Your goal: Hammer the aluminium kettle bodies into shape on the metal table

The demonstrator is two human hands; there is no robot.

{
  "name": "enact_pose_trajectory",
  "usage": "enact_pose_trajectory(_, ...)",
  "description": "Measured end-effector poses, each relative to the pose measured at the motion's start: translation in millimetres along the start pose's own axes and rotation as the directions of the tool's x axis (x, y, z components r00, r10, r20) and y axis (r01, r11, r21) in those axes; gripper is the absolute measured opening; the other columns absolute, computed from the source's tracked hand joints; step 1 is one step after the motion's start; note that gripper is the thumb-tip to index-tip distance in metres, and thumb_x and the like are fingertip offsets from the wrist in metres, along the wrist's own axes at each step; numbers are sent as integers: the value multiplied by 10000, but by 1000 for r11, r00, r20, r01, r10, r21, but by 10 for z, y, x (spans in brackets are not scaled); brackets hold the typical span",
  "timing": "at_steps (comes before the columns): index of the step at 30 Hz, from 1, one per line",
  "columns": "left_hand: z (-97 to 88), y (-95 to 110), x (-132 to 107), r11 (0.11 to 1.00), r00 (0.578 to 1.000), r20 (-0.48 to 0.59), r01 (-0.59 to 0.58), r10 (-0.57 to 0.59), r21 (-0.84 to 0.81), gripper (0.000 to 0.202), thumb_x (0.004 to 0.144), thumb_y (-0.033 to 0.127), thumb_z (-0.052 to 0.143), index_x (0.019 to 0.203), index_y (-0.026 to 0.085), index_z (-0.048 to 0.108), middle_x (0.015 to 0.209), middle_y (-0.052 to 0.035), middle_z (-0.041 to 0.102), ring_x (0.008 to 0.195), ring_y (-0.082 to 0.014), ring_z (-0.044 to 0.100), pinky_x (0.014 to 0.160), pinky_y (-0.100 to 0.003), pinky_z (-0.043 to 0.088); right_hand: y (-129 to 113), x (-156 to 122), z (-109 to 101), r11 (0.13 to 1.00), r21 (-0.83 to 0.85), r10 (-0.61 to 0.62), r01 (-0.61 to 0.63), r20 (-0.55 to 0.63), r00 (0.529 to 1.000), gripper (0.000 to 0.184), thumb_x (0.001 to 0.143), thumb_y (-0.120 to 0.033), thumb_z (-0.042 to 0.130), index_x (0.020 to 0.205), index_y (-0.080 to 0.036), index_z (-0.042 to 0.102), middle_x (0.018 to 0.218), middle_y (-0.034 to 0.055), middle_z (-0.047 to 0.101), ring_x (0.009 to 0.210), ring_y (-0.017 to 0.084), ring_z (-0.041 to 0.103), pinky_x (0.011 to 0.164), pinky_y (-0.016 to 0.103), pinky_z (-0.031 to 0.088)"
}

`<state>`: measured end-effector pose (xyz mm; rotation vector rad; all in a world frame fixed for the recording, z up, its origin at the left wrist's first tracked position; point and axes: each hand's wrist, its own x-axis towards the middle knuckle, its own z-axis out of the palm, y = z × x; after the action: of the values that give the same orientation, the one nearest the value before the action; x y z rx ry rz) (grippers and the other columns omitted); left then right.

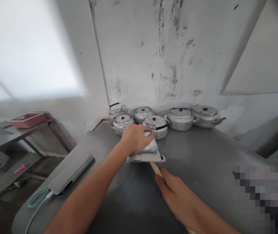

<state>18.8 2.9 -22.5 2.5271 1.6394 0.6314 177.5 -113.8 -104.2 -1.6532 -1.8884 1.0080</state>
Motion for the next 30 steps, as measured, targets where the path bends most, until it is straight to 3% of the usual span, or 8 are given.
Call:
enact_pose_trajectory(6,27,-2,0,1000,1000,-20,-4,5,13,336,939,460,541,1121,343,798,1081,-26,783,1033,-284,695,914,-380,508,-45,-16,-49,1000,-19,-8,7,-52,999,306,1036,-330,347,842,-211,551,744,47,669,676,187,624,617,292,378)
enact_pose_trajectory(11,30,-4,0,1000,1000,-17,-8,8,5,324,936,455,542,1103,360,802,1064,-12,786,1016,-279,696,908,-372,513,-41,-2,-49,999,-35,13,-13,-4,1000,306,1036,-303,354,815,-209,545,690,21,629,613,162,591,592,278,361)
enact_pose_trajectory(23,22,-1,1,1000,1000,-10,0,1,8,333,935,467,536,1107,361,800,1075,-16,785,1014,-282,694,894,-376,507,-46,-18,-37,999,-1,-38,38,-34,999,305,1046,-333,324,831,-221,508,697,15,620,625,164,586,605,294,358)
enact_pose_trajectory(30,23,3,1,1000,1000,-17,-9,9,12,328,935,457,537,1103,359,801,1075,-11,785,1020,-280,695,905,-377,508,-40,-3,-41,1000,6,18,-17,-32,999,306,1022,-309,391,753,-227,511,634,-3,579,624,162,580,583,273,358)
